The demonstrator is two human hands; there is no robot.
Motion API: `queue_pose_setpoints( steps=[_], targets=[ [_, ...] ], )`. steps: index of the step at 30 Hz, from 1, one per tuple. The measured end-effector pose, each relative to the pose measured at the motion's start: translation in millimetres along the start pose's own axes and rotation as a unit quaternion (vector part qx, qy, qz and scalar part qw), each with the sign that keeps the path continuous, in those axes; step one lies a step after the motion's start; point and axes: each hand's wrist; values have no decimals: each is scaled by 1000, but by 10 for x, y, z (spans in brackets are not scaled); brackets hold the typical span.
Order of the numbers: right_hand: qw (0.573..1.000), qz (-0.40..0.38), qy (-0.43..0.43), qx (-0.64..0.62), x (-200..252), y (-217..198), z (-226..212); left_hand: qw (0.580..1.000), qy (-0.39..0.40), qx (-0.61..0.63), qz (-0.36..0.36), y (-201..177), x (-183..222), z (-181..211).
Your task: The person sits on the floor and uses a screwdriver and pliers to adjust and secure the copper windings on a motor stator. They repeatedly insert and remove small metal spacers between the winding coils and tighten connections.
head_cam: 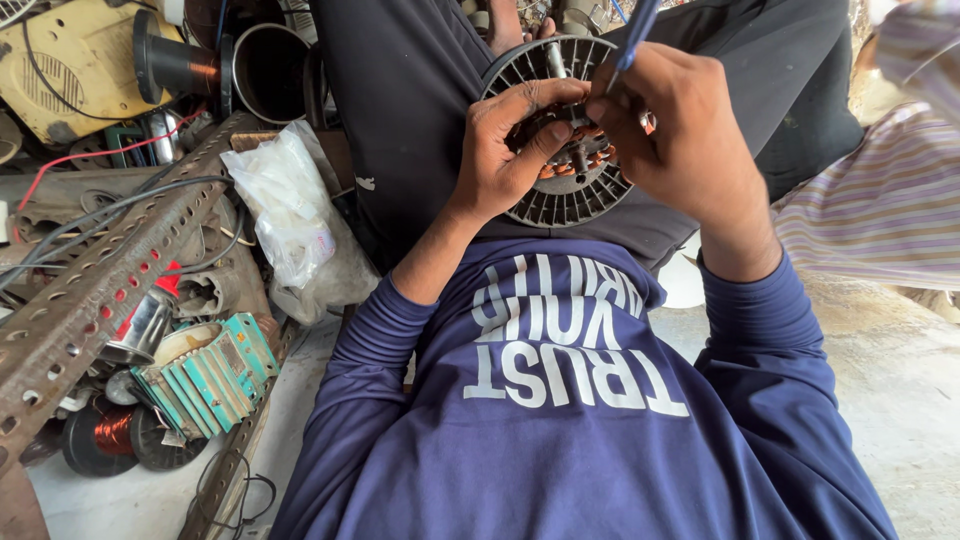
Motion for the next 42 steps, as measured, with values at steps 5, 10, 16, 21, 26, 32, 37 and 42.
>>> queue_pose_setpoints(
  steps=[5,10,16,21,26,32,37,42],
  targets=[
    [998,41,-37,11,164,66,118,1000,-4,18,5,1,-17,-17],
    [995,67,-65,-19,270,120,226,1000,0,16,7,14,-15,-33],
    [989,99,-93,-49,355,182,372,1000,3,18,12,20,-19,-32],
    [978,138,-148,-55,440,302,499,1000,8,0,13,18,-17,-15],
    [971,196,-130,-34,587,445,437,1000,11,-10,6,8,-12,-34],
    [961,250,-92,-77,608,537,313,995,47,-86,9,10,53,-73],
    [950,288,-102,-61,596,611,274,932,261,-251,16,93,172,-167],
    [943,309,-110,-60,643,637,276,867,329,-373,5,86,219,-186]
  ],
)
Point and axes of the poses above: each hand's wrist, its own x-axis away from the middle knuckle, its own y-axis out of the palm, z = x × y, and after that the axes turned 9 degrees about z, right-handed
